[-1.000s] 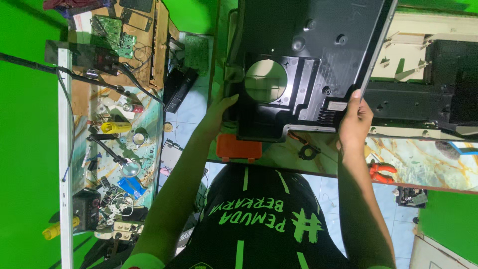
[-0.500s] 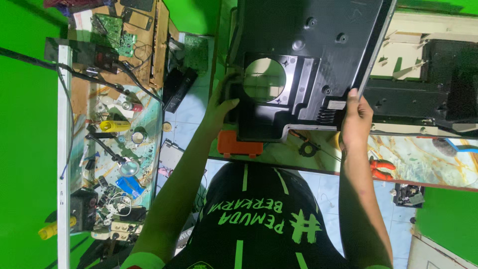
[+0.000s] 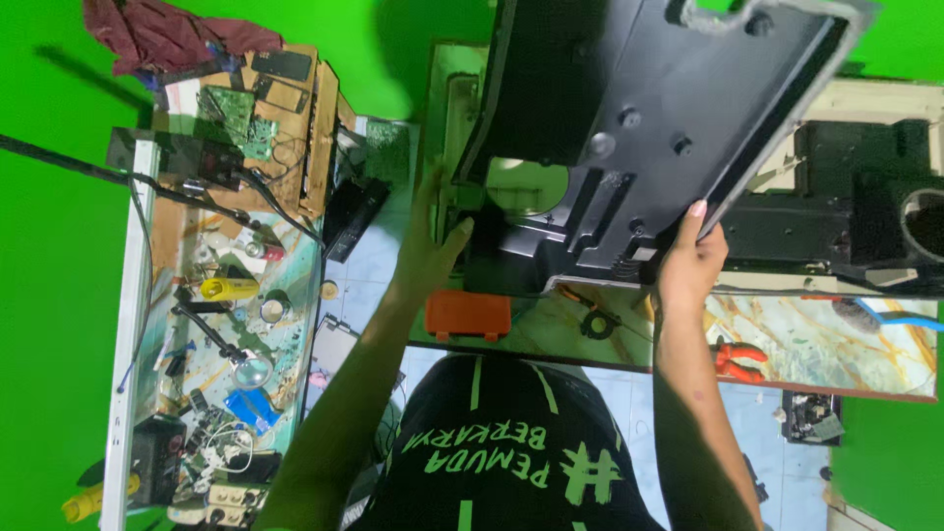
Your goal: The person cleans a speaker component with a cloth and installs it into a large electronic housing using a screwdriver.
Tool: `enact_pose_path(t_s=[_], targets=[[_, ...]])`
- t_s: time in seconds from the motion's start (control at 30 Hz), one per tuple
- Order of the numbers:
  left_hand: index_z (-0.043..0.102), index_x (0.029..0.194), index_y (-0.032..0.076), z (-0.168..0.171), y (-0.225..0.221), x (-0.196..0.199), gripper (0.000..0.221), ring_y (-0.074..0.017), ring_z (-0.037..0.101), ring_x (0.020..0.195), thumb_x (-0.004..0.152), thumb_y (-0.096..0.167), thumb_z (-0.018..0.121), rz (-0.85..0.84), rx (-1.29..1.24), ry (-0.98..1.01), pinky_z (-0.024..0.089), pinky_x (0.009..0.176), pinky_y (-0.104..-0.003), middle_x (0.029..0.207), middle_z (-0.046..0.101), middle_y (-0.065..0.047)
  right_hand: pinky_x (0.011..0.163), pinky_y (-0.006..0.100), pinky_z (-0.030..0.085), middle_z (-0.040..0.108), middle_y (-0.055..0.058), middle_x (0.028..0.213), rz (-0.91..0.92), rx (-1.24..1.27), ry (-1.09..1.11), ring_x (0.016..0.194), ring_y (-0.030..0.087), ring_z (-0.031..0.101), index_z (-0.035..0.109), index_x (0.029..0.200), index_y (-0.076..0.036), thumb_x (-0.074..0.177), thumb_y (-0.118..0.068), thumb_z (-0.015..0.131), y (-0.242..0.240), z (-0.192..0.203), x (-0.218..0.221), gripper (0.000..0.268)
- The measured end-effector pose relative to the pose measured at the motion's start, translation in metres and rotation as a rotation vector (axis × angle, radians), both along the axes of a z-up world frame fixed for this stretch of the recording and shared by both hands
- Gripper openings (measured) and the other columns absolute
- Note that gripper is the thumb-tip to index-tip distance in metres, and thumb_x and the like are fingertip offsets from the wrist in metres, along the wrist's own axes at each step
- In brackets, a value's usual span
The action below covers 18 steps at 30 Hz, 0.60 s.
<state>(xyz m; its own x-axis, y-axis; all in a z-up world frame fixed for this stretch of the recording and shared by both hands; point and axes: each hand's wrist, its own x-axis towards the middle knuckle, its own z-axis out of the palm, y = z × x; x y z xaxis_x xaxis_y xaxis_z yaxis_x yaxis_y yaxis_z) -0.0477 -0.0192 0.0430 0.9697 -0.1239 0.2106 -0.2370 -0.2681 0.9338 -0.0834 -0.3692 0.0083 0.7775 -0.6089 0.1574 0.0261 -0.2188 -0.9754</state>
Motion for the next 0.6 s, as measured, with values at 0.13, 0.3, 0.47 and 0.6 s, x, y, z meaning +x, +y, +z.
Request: enact_pose_path(t_s=[0.13,0.3,0.47,0.6], targets=[[0.047,0.143,0.003,0.017,-0.019,-0.020,0.049,-0.0322,0.055,0.116,0.101,0.019,0.065,0.349,0.077,-0.196,0.047,0.109,-0.043,0.131,0.053,-0.018,0.076,0.023,0.041,0.059,-0.005,0.092,0.021,0.021,-0.113,0.084,0.005,0.046,0.062,0.104,-0.001,0.117,-0.034,0.054,0.001,0.001,-0.003,0.036],[0.043,0.152,0.003,0.061,-0.034,-0.016,0.087,-0.0379,0.060,0.122,0.100,0.072,0.039,-0.117,-0.755,0.282,0.045,0.107,-0.056,0.142,0.055,-0.024,0.074,0.023,0.037,0.048,-0.002,0.088,0.047,-0.084,-0.132,0.084,0.006,0.041,0.050,0.098,0.000,0.120,-0.022,0.058,0.010,0.013,-0.009,0.032],[0.044,0.145,0.023,0.118,-0.032,-0.029,0.099,-0.0434,0.060,0.130,0.073,0.086,0.022,-0.173,-1.223,0.641,0.043,0.109,-0.066,0.145,0.060,-0.016,0.086,0.030,0.045,0.063,0.005,0.095,0.122,-0.386,-0.312,0.085,0.017,0.055,0.060,0.107,0.000,0.102,-0.003,0.055,0.017,0.041,-0.020,0.007],[0.060,0.132,0.008,0.132,-0.037,-0.031,0.078,-0.0352,0.067,0.112,0.091,0.073,0.046,-0.101,-1.290,0.631,0.051,0.093,-0.055,0.123,0.070,-0.016,0.101,0.052,0.043,0.066,0.014,0.101,0.204,-0.873,-0.501,0.091,0.031,0.065,0.064,0.100,-0.002,0.082,-0.007,0.056,0.014,0.061,-0.028,0.020]])
